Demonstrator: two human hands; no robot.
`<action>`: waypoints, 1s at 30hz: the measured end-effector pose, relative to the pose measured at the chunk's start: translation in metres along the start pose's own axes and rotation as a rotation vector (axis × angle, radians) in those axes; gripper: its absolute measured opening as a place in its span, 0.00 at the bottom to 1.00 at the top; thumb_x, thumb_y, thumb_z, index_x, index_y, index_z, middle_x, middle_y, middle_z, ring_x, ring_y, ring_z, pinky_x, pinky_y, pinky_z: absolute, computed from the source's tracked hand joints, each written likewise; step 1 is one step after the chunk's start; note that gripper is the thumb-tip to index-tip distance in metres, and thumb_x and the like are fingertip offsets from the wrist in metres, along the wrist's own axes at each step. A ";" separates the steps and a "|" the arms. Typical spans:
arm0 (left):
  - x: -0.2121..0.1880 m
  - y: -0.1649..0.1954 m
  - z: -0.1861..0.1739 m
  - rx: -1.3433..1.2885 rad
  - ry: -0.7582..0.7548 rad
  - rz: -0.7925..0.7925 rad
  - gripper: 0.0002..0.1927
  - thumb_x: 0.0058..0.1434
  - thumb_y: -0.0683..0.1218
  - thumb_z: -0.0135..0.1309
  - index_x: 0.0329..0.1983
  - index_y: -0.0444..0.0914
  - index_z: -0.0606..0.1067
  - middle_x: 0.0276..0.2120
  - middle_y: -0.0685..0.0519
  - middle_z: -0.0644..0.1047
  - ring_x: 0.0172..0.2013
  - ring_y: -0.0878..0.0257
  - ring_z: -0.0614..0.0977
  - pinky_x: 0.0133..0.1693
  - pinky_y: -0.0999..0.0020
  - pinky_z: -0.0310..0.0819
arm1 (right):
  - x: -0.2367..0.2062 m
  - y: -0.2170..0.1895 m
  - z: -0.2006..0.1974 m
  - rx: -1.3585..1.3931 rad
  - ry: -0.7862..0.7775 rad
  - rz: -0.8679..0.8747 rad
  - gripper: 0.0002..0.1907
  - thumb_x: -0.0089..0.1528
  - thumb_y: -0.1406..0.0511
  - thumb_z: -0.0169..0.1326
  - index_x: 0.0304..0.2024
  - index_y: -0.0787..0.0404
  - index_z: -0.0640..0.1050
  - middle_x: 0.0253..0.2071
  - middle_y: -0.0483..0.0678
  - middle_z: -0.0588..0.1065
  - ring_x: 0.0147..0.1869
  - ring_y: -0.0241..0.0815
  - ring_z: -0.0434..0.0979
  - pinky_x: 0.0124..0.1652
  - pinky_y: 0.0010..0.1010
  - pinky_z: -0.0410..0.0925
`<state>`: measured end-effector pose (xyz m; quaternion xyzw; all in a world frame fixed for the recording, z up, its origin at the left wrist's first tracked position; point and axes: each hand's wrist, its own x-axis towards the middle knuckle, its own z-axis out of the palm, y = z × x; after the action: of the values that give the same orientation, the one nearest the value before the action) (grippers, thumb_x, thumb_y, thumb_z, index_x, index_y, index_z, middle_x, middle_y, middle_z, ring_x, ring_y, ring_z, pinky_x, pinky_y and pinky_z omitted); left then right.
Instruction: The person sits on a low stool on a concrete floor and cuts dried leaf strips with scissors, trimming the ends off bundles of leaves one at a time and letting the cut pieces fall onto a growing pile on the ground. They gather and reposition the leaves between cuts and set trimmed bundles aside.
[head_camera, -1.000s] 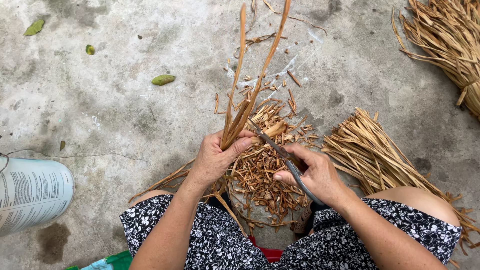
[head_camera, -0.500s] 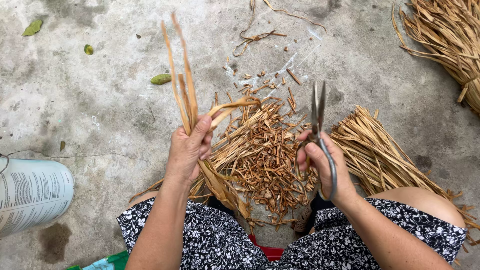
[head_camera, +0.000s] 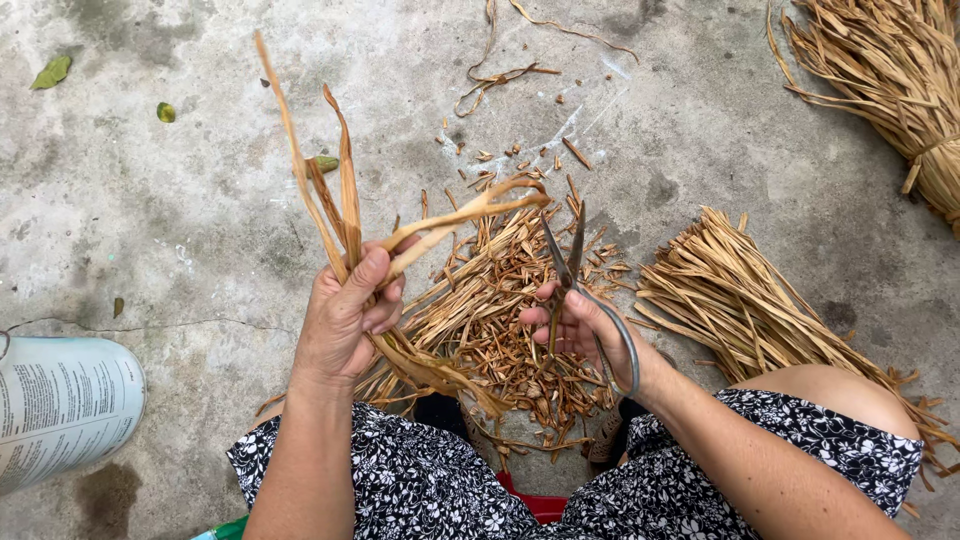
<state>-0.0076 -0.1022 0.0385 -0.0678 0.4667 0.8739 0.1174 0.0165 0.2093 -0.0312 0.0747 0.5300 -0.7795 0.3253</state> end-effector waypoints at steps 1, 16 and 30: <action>-0.001 -0.001 -0.002 0.002 -0.024 -0.014 0.15 0.68 0.47 0.58 0.50 0.31 0.79 0.25 0.54 0.76 0.16 0.77 0.63 0.18 0.82 0.53 | 0.003 -0.001 -0.002 0.027 -0.028 -0.027 0.29 0.64 0.46 0.45 0.60 0.54 0.69 0.51 0.49 0.78 0.49 0.37 0.78 0.51 0.34 0.72; -0.012 0.000 -0.025 0.311 -0.061 -0.087 0.21 0.66 0.52 0.59 0.53 0.31 0.81 0.25 0.58 0.74 0.21 0.76 0.68 0.20 0.83 0.56 | -0.003 -0.023 -0.011 -0.137 0.304 -0.266 0.16 0.67 0.54 0.53 0.45 0.60 0.77 0.20 0.41 0.68 0.19 0.32 0.63 0.21 0.23 0.58; -0.025 -0.009 -0.036 0.460 -0.392 -0.311 0.28 0.66 0.61 0.55 0.54 0.34 0.82 0.28 0.54 0.79 0.22 0.73 0.73 0.22 0.79 0.65 | -0.010 -0.056 -0.026 -0.517 0.084 -0.138 0.28 0.60 0.49 0.57 0.55 0.59 0.77 0.33 0.43 0.78 0.35 0.33 0.73 0.38 0.28 0.69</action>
<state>0.0192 -0.1306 0.0175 0.0594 0.6044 0.7137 0.3489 -0.0142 0.2496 0.0056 -0.0149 0.7285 -0.6347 0.2573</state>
